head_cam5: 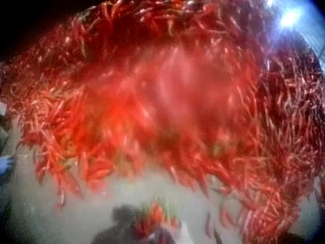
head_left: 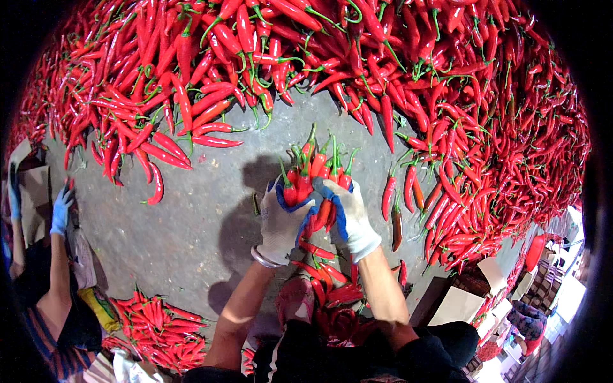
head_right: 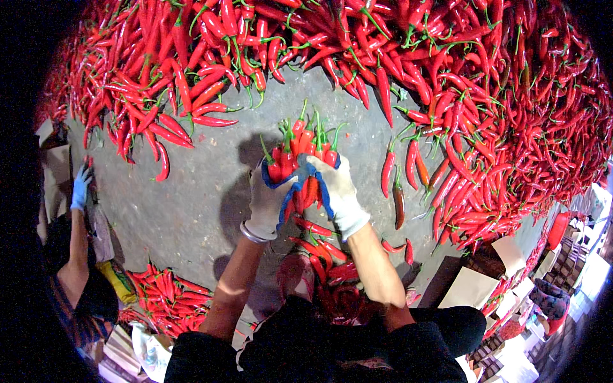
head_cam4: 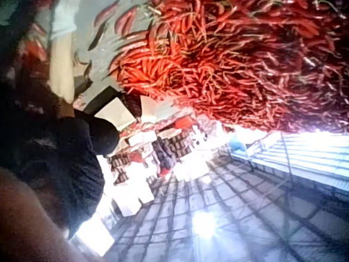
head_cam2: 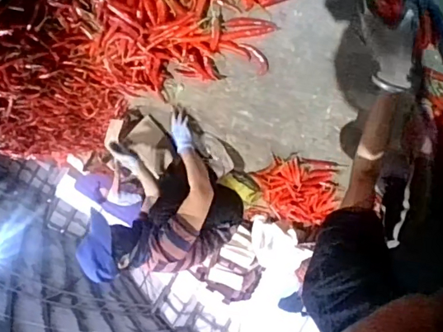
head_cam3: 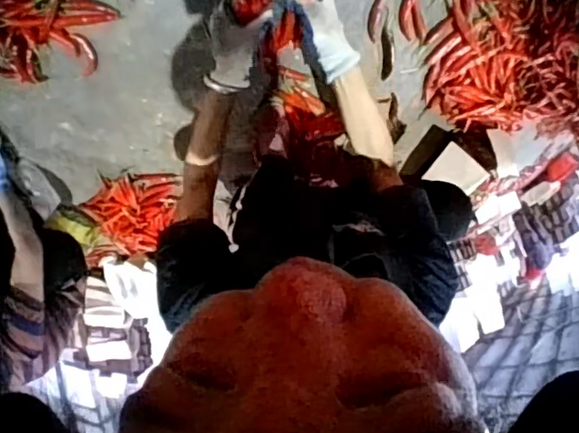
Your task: The person picks up groups of red chilies from a large pile on the floor and places them neatly into cardboard boxes.
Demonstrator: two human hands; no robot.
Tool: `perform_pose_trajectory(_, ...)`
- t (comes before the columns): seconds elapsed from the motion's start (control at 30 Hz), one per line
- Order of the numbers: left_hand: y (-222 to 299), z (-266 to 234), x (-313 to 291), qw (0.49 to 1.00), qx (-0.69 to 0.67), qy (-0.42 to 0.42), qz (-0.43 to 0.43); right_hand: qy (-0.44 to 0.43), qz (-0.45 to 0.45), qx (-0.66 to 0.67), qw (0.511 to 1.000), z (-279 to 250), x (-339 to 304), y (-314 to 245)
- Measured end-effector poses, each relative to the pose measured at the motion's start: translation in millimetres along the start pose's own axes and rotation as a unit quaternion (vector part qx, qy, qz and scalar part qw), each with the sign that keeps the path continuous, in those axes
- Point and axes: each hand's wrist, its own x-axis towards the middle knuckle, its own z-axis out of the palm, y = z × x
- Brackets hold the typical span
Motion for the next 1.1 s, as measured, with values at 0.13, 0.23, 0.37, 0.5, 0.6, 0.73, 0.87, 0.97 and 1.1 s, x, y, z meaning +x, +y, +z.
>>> perform_pose_trajectory(0.13, 12, 3, 14, 0.995, 0.089, -0.022, 0.04, 0.058, 0.01, -0.085, 0.995, 2, -3, -4)
perform_pose_trajectory(0.23, 21, -5, 37, 0.99, 0.095, -0.092, 0.037, 0.037, -0.055, -0.128, 0.99, 0, 14, -5)
perform_pose_trajectory(0.37, 2, -11, 44, 0.965, -0.167, -0.182, -0.089, -0.053, -0.051, -0.012, 0.997, -7, 11, -9)
perform_pose_trajectory(0.5, -8, -21, 35, 0.906, -0.324, -0.239, -0.128, -0.062, -0.012, -0.072, 0.995, -18, -3, 2)
perform_pose_trajectory(0.6, -2, -22, 28, 0.909, -0.269, -0.275, -0.159, -0.047, 0.019, -0.038, 0.998, -22, -10, 3)
perform_pose_trajectory(0.73, 26, -14, 17, 0.897, -0.289, -0.316, -0.114, -0.05, -0.023, -0.027, 0.998, -30, -19, -7)
perform_pose_trajectory(0.87, 12, -8, 19, 0.92, -0.29, -0.263, 0.005, -0.077, -0.161, -0.226, 0.958, -29, -32, -24)
perform_pose_trajectory(0.97, 12, -4, 28, 0.949, -0.08, -0.167, 0.254, -0.014, -0.298, -0.257, 0.919, -29, -27, -17)
perform_pose_trajectory(1.1, -8, 1, 50, 0.898, 0.029, -0.185, 0.399, -0.055, -0.407, -0.342, 0.846, -68, 5, 22)
